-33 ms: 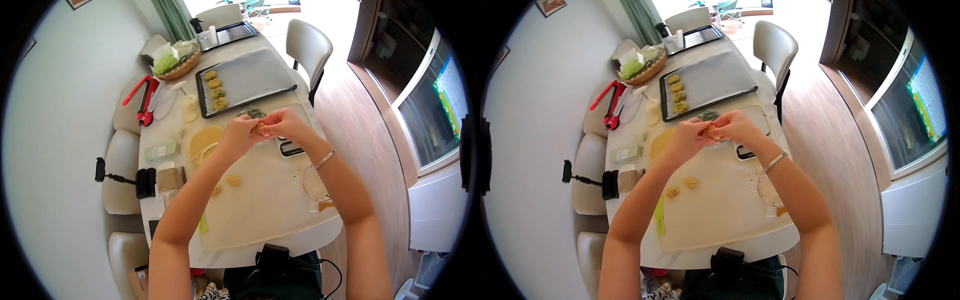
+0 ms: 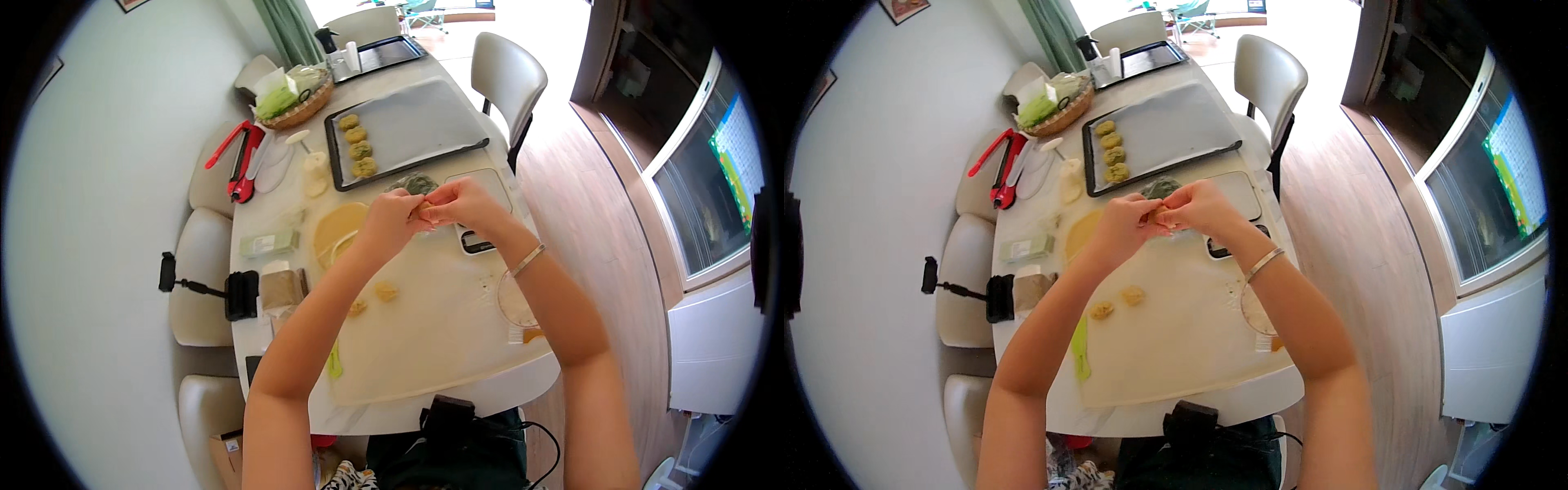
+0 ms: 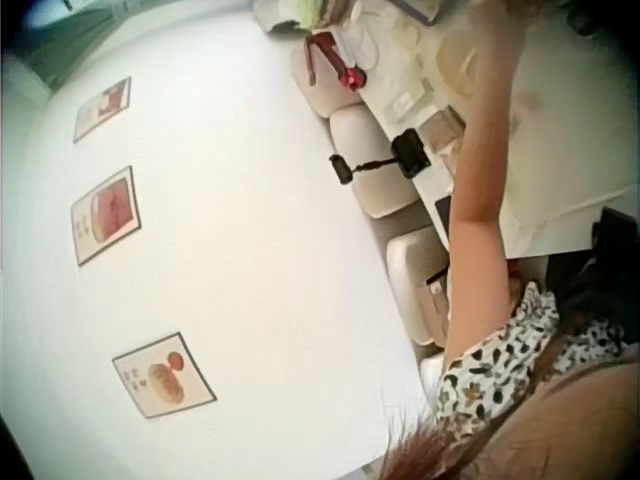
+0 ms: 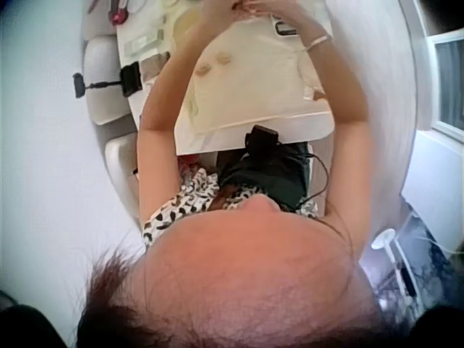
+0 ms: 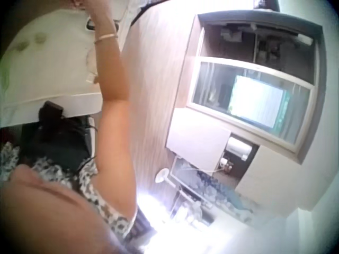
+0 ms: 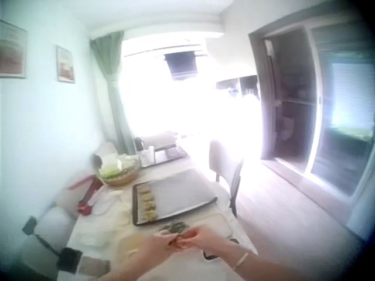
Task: The person prepares pieces of dough by hand, pulling a portion from a larger mass, weighing it on a scale, and rolling it into a small ball.
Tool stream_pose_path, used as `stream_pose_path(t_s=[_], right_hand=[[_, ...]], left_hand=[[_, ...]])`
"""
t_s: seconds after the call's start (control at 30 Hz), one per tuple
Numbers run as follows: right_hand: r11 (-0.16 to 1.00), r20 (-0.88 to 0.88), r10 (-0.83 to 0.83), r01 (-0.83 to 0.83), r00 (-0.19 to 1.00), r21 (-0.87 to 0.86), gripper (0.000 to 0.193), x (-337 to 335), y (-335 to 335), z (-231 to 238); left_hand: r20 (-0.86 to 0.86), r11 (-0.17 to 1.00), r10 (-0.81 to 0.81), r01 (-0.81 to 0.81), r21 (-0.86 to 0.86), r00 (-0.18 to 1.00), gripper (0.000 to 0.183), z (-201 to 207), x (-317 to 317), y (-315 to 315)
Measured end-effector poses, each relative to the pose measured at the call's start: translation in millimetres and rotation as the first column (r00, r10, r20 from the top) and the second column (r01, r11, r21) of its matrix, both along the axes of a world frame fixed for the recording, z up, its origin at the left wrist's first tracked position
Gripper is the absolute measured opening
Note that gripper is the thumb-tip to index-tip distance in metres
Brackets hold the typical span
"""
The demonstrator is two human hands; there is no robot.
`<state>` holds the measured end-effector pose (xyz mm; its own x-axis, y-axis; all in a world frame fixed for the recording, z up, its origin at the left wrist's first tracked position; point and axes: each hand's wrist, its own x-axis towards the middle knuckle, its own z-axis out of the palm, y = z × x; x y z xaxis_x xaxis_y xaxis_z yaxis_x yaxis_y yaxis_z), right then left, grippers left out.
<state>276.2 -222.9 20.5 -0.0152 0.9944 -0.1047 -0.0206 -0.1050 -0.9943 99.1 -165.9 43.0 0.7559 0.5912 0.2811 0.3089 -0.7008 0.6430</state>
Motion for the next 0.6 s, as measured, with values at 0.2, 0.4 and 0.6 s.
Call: stream_pose_path(t_s=[0.2, 0.4, 0.6], right_hand=[[0.998, 0.441, -0.052, 0.058, 0.896, 0.0, 0.021, -39, -1, -39], [0.994, 0.692, 0.107, -0.102, 0.714, -0.048, 0.021, -60, -26, -87], [0.997, 0.899, -0.048, -0.037, 0.435, 0.071, 0.028, -79, -36, -58]], left_hand=[[-0.132, 0.987, 0.069, -0.049, 0.151, 0.989, 0.03, -45, -37, -14], [-0.266, 0.945, 0.24, -0.161, 0.286, 0.933, 0.032, -98, -50, -47], [-0.059, 0.959, 0.263, -0.255, 0.123, 0.963, 0.033, -104, -78, -35]])
